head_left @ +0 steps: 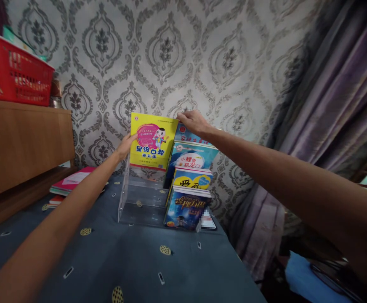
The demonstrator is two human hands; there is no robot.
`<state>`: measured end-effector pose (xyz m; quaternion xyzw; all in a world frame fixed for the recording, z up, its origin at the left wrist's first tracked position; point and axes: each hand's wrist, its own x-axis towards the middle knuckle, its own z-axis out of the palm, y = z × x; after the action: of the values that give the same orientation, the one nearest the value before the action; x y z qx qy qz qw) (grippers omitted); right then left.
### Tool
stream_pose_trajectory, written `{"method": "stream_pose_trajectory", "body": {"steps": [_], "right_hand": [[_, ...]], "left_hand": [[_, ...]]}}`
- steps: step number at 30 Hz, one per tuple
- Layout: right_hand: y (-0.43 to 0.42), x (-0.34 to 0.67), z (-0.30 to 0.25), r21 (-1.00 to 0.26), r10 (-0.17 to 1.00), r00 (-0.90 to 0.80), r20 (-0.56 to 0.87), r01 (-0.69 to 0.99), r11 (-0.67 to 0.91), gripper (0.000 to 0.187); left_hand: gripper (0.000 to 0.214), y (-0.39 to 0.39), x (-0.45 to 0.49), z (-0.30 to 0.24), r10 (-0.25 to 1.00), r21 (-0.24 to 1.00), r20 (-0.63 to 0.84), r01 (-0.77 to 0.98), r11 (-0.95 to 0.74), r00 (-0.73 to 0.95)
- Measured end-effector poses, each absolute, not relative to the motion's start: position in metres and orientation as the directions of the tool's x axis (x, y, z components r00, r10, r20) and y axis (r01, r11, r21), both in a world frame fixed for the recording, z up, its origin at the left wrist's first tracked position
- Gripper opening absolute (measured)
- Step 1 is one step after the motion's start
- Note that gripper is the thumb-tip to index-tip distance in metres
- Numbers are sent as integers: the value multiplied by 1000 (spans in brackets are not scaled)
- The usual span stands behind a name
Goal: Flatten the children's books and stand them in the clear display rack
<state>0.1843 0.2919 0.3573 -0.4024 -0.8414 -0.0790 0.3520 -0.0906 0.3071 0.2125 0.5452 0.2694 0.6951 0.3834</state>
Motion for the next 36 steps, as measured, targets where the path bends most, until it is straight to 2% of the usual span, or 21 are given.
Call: {"method": "stream_pose_trajectory", "body": {"steps": [8,14,21,31,36], "right_hand": [[281,181,355,-45,588,-438,680,775,630,35],[280,183,354,-86,587,-424,689,757,648,31],[277,184,353,-80,583,-450,676,742,665,30],[269,193,348,-97,598,-410,689,765,637,24],[269,193,347,-159,600,-409,688,722,674,24]], "left_hand": [[39,317,-87,214,831,809,531,-193,-555,-164],[35,319,-84,214,829,810,527,-185,-557,-187],[41,314,-89,213,832,800,552,-249,-546,-51],[42,322,-87,212,827,810,546,-168,-562,-136],[51,311,-91,214,820,808,573,-162,-566,-6]]}}
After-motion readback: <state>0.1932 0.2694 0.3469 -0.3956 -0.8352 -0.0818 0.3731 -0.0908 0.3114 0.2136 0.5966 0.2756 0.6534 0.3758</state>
